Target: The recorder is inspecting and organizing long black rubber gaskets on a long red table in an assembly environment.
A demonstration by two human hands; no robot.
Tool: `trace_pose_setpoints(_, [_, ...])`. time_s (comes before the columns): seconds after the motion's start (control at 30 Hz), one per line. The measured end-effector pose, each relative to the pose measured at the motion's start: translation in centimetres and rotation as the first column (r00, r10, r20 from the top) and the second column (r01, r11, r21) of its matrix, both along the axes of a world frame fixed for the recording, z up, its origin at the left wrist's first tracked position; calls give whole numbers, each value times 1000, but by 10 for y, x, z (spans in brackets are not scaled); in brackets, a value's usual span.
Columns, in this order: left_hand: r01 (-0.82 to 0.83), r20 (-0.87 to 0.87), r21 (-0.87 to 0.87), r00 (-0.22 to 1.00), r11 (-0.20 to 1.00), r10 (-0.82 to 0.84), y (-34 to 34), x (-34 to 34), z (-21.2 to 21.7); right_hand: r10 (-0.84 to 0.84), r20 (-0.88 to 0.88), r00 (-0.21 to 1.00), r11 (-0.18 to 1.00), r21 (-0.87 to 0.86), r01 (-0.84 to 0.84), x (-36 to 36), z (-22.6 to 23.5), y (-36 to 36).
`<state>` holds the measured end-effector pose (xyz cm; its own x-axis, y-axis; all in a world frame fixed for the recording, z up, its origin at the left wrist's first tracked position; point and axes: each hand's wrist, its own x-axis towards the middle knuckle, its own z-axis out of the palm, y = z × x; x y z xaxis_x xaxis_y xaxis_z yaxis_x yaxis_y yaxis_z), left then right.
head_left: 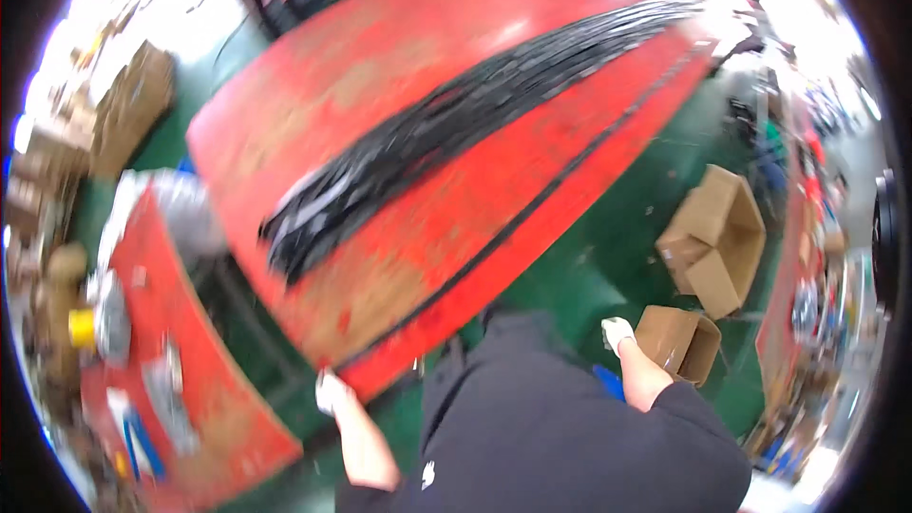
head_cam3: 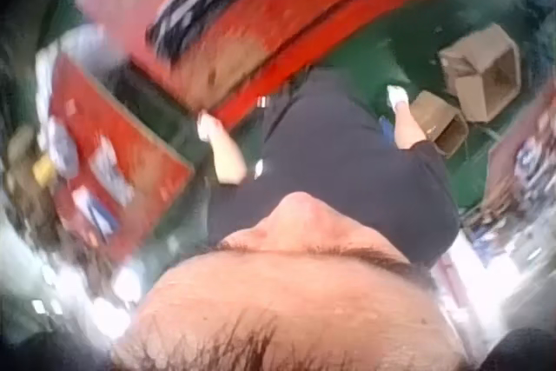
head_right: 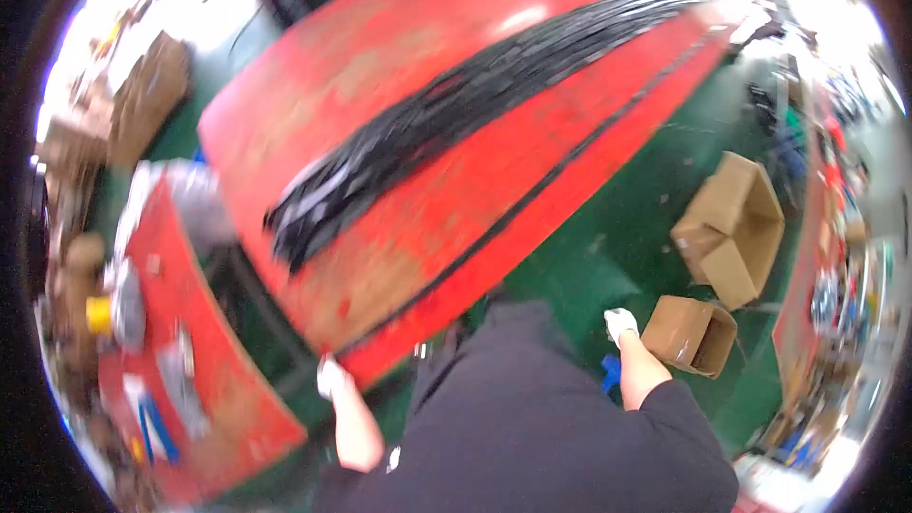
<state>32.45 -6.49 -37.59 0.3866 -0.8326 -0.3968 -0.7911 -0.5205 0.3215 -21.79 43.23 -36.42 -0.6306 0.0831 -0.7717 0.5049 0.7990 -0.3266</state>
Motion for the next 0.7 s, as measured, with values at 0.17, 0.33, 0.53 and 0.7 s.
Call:
trace_pose_setpoints(0.17, [-593, -574, -181, 711, 784, 405, 18, 56, -67, 617, -218, 756, 783, 71, -618, 58, 0, -69])
trace_pose_setpoints(0.33, [-419, -426, -127, 841, 899, 332, 7, 30, -36, 456, -214, 864, 841, -215, -496, 18, 5, -130])
trace_pose_setpoints(0.53, [-145, -258, -275, 963, 950, 73, 13, 49, -40, 483, -280, 829, 821, -185, -541, 6, 44, -196])
trace_pose_setpoints(0.7, [56, -48, -139, 997, 989, -64, 8, 32, -18, 653, -296, 697, 736, 28, -677, 38, 40, -171])
